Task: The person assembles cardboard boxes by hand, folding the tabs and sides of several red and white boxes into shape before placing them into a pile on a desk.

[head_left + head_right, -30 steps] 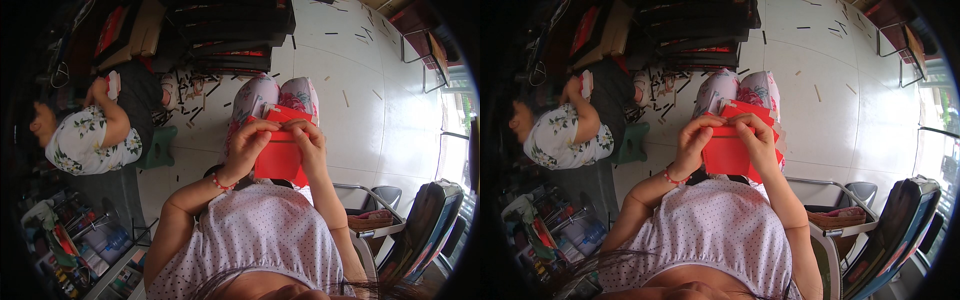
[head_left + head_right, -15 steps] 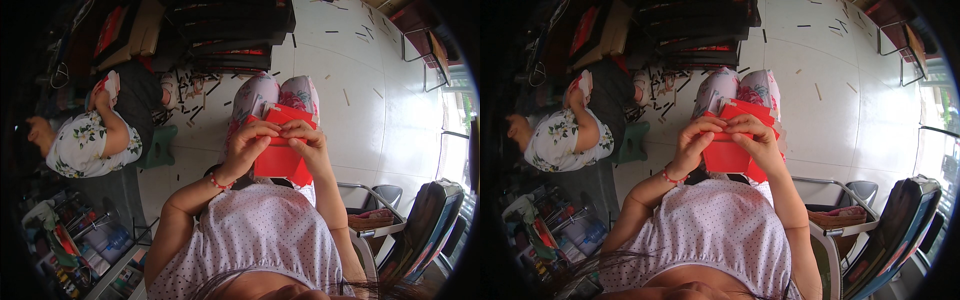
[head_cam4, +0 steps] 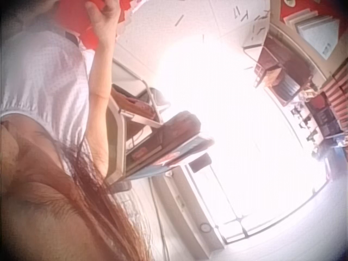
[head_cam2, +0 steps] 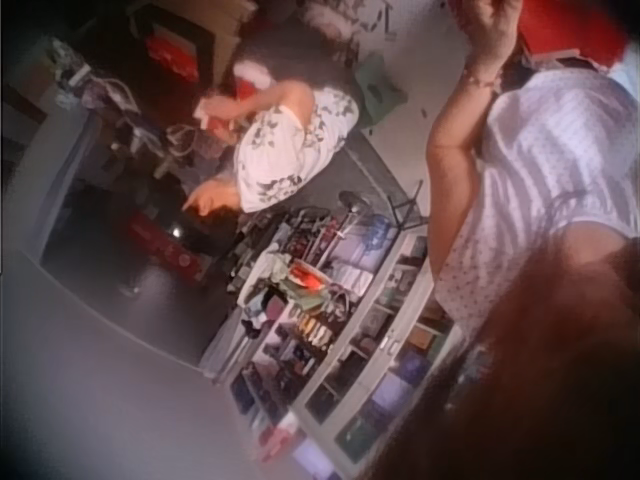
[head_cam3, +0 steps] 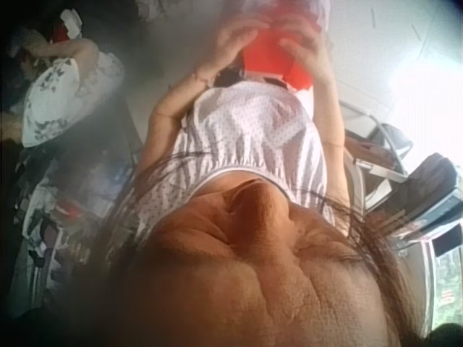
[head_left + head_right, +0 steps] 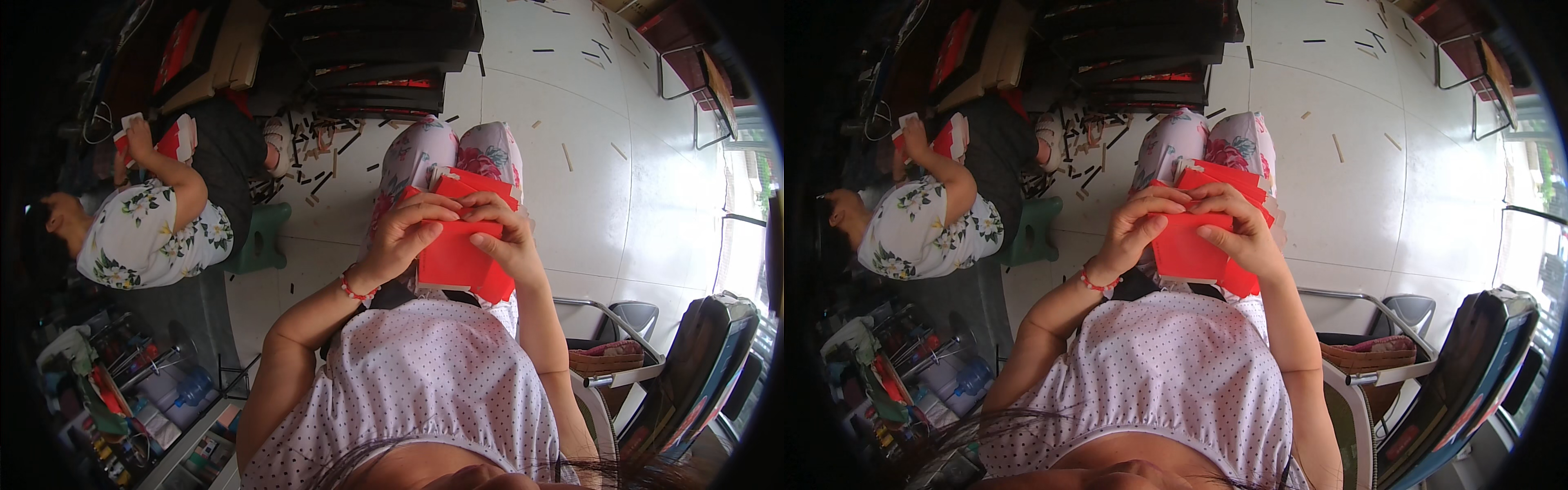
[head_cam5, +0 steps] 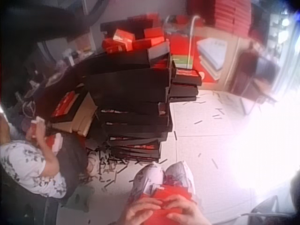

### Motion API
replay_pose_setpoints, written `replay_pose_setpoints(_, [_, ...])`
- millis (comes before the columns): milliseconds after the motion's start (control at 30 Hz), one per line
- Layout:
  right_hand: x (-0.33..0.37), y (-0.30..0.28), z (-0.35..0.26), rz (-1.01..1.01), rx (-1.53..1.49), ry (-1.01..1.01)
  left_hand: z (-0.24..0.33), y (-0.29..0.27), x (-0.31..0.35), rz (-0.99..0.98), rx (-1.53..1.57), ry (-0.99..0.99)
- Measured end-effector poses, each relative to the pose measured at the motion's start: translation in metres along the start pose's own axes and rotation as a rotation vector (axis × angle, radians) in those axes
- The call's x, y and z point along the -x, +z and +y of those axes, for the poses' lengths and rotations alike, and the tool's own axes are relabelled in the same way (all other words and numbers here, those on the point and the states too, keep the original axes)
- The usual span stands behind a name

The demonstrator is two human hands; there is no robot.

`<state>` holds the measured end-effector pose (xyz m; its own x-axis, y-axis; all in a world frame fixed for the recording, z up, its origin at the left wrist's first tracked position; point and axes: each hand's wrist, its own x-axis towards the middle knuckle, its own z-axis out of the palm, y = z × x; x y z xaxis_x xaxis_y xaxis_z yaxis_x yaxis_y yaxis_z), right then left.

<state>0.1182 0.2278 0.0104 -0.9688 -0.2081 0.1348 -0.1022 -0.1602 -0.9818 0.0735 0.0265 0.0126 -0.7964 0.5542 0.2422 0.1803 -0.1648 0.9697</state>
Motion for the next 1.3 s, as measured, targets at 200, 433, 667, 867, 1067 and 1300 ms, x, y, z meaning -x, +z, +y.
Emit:
replay_pose_setpoints(200, [0.0008,-0.0004,0.0027,0.007,-0.057,0.014,-0.0003,0.0025,-0.0002,0.028,-0.008,0.006])
replay_pose_setpoints(433, [-0.0013,0.0025,0.0031,0.049,-0.021,-0.019,0.0005,0.0030,-0.0002,0.040,-0.011,-0.032])
replay_pose_setpoints(667, [-0.0002,0.0012,0.0055,0.031,0.002,-0.035,-0.0003,0.0040,0.0009,0.047,-0.023,-0.018])
replay_pose_setpoints(867, [0.0038,-0.0009,-0.0003,-0.041,-0.022,-0.019,-0.0011,0.0032,0.0024,0.035,-0.044,0.016])
replay_pose_setpoints(1067, [0.0031,-0.0020,0.0011,-0.042,0.043,-0.018,-0.0005,0.0024,0.0024,0.024,-0.040,0.011])
replay_pose_setpoints(1300, [0.0052,-0.0050,0.0078,-0.014,0.001,-0.004,-0.0022,-0.0021,0.0031,-0.081,-0.058,0.067])
